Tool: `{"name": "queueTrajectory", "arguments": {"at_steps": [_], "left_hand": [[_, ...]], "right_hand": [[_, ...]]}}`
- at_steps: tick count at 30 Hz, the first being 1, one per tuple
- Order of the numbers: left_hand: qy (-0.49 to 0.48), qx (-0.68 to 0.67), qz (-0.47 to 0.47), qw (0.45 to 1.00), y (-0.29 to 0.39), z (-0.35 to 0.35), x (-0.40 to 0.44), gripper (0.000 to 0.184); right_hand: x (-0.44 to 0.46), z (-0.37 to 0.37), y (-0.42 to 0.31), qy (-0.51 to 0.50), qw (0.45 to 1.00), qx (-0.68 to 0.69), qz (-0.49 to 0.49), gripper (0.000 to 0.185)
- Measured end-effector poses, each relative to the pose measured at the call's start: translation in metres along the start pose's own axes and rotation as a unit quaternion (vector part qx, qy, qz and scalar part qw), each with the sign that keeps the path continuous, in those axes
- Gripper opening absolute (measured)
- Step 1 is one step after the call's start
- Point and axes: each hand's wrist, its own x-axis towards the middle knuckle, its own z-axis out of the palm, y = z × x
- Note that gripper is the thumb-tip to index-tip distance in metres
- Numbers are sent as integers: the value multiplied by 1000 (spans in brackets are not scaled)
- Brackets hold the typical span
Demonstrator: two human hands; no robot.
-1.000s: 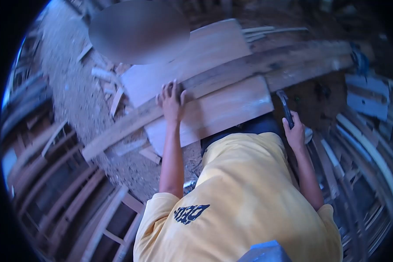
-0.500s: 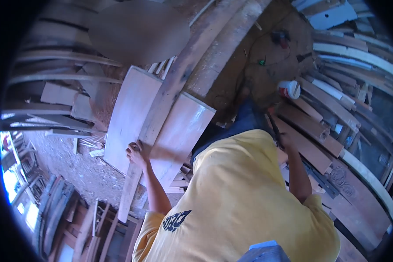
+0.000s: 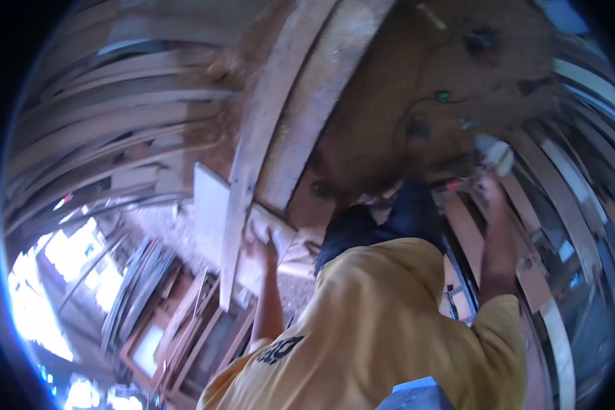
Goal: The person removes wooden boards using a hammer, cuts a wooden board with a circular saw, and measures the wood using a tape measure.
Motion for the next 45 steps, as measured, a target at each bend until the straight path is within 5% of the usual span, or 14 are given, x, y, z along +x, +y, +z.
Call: {"name": "queueTrajectory", "arguments": {"at_steps": [3,5,6,7,9,11,13,15,18,22,27,36,41,45], "left_hand": [[-36,-84,97,991,116,-47,26,69],[-56,-78,152,984,178,-74,29,69],[-58,-121,177,975,207,-88,29,69],[-110,-136,174,969,236,-110,26,68],[-131,-153,176,964,251,-102,22,61],[-145,-185,247,940,262,-107,-4,57],[-168,-171,252,938,254,-93,-16,56],[-192,-163,265,931,249,-88,-21,55],[-149,-158,299,929,251,-86,-16,52],[-112,-196,327,918,258,-84,25,55],[-85,-233,303,920,239,-89,48,59],[-55,-202,225,952,164,-51,10,84],[-53,-232,45,970,102,-30,-12,95],[-44,-201,81,975,77,-7,-17,89]], "right_hand": [[143,-118,29,-136,974,-52,-176,42],[199,-156,8,-142,982,-42,-118,49],[170,-136,-17,82,984,-117,-106,48],[180,-149,-15,95,985,-139,-40,47],[245,-187,42,-9,976,-174,-131,45],[218,-185,62,-69,977,-194,-59,47],[167,-152,48,-72,880,-467,-42,57],[184,-143,102,-135,950,-125,-251,42],[103,-115,99,-118,965,-215,-90,43],[47,-94,124,-177,969,-159,-71,45],[-27,-53,91,-145,956,-256,21,41],[-85,7,34,-147,926,-346,24,35],[-121,68,-13,-141,925,-352,-35,32],[-133,100,-50,-121,938,-312,-93,37]]}}
